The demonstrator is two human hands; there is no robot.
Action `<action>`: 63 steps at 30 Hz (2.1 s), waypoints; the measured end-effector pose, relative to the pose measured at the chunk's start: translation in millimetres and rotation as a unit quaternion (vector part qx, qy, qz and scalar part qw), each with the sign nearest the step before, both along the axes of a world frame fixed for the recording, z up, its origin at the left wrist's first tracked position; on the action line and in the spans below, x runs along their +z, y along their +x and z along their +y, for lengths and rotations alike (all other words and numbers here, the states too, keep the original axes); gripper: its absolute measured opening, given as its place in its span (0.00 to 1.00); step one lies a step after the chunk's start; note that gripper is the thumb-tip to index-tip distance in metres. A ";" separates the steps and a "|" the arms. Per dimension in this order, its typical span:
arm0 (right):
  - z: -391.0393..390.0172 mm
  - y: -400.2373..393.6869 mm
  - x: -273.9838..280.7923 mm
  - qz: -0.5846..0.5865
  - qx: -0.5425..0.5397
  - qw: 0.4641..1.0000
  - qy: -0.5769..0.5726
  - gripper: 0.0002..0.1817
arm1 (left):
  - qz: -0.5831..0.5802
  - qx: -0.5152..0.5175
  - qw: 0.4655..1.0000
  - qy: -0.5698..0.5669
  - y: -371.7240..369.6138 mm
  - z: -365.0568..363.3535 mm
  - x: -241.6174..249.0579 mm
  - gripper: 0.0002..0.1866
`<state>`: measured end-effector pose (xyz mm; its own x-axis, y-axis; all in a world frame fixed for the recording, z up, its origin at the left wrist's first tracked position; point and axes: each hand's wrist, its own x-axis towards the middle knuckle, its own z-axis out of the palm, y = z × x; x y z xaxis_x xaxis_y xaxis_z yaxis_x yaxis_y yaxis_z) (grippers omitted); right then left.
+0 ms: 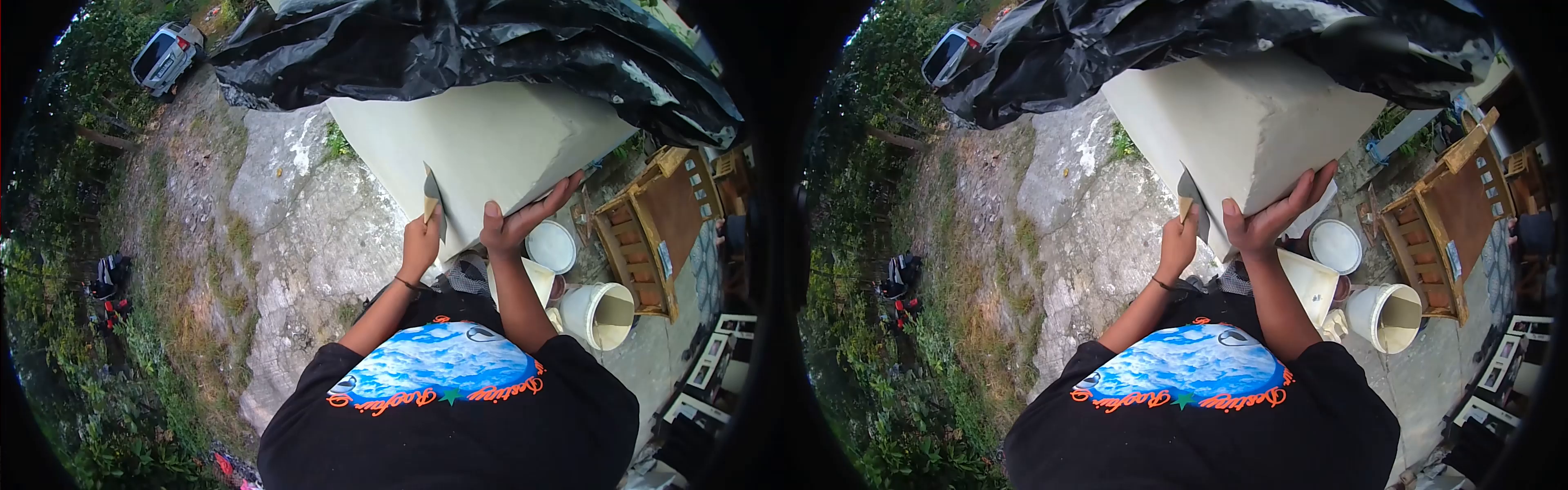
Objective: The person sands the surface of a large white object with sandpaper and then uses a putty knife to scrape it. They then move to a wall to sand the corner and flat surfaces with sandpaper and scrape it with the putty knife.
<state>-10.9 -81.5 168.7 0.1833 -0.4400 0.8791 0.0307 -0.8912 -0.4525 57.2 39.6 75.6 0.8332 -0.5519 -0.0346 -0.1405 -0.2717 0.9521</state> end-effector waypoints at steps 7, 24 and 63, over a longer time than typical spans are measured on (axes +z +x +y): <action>1.1 -0.4 -4.5 0.014 0.005 1.000 0.010 0.52 | 0.170 0.102 0.979 -0.047 -3.1 -16.1 -22.0 0.29; 8.0 3.1 -14.3 0.013 0.018 0.998 0.066 0.52 | 0.080 0.123 0.976 -0.162 -62.0 -23.8 24.2 0.28; 17.9 11.0 -16.3 0.003 0.005 0.993 0.120 0.54 | 0.153 0.228 0.958 -0.087 32.8 -62.5 7.8 0.24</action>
<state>0.1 -63.6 152.4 0.1940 -0.6340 0.7486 0.0360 -0.7580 -0.6513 90.0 -22.9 83.4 0.9547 -0.1521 -0.2559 0.2474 -0.0724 0.9662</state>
